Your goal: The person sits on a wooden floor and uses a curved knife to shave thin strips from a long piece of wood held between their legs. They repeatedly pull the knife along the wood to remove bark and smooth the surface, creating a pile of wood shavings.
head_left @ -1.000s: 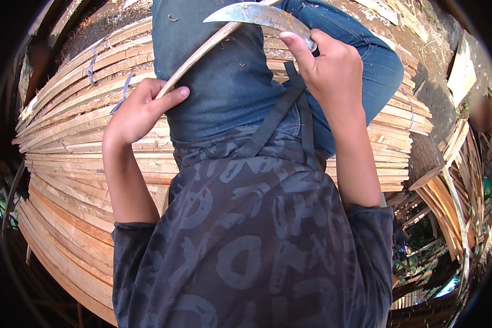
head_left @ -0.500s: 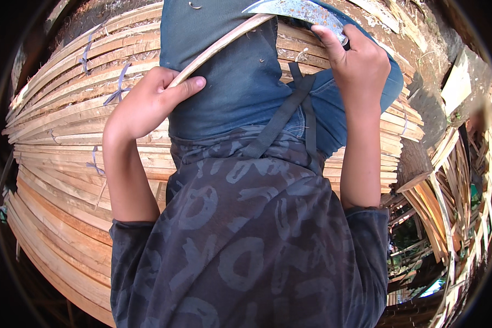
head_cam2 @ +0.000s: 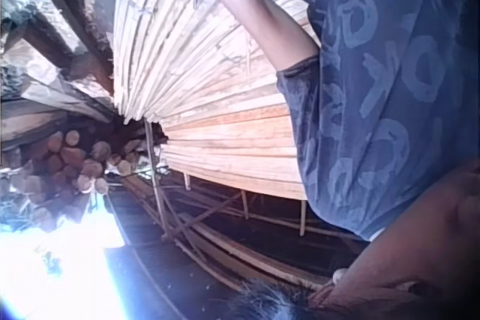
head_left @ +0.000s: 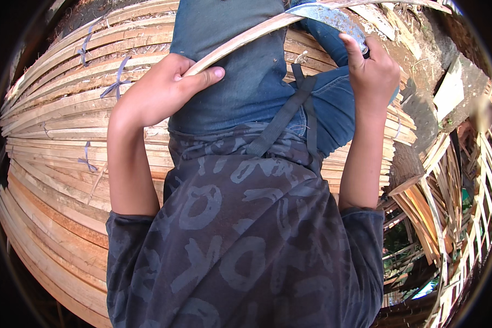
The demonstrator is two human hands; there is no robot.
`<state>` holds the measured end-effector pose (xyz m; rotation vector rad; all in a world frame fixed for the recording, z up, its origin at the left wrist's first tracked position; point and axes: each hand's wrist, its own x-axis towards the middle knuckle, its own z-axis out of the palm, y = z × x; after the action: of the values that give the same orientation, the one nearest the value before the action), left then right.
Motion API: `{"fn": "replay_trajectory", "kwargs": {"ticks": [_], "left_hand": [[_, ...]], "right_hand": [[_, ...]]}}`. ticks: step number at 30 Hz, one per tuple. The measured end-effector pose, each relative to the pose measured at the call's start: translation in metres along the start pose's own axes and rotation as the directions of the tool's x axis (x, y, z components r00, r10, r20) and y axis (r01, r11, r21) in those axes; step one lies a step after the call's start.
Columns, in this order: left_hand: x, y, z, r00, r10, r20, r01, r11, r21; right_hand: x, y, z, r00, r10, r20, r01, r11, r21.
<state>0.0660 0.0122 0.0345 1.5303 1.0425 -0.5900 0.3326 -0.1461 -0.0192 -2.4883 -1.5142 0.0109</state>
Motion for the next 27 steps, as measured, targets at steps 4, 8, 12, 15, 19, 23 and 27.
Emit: {"fn": "replay_trajectory", "kwargs": {"ticks": [4, 8, 12, 15, 19, 23, 27], "left_hand": [[-0.001, 0.002, -0.001, 1.0, 0.006, -0.002, -0.006, 1.0, 0.019], [-0.008, 0.003, 0.004, 0.988, -0.073, -0.134, 0.083, 0.994, 0.07], [-0.016, 0.001, 0.011, 0.942, 0.004, -0.336, 0.056, 0.984, 0.17], [-0.018, 0.005, 0.016, 0.906, 0.094, -0.413, -0.005, 0.978, 0.209], [-0.018, 0.01, 0.018, 0.92, 0.101, -0.38, -0.025, 0.979, 0.201], [-0.016, 0.014, 0.015, 0.952, 0.043, -0.302, 0.009, 0.985, 0.171], [-0.014, 0.015, 0.014, 0.964, 0.016, -0.264, 0.018, 0.992, 0.126]], "right_hand": [[-0.001, 0.0, 0.006, 0.992, -0.042, -0.122, 0.047, 0.998, 0.041], [-0.008, -0.016, 0.004, 0.999, 0.032, -0.042, -0.025, 0.986, 0.163], [-0.012, -0.022, 0.001, 0.998, 0.07, -0.001, -0.068, 0.973, 0.221], [-0.01, -0.023, -0.002, 0.997, 0.068, 0.042, -0.076, 0.974, 0.211], [-0.004, -0.029, -0.01, 0.991, 0.101, 0.093, -0.123, 0.955, 0.272], [0.002, -0.031, -0.01, 0.995, 0.082, 0.065, -0.098, 0.948, 0.303], [0.005, -0.026, -0.01, 0.992, 0.062, 0.107, -0.086, 0.968, 0.237]]}}
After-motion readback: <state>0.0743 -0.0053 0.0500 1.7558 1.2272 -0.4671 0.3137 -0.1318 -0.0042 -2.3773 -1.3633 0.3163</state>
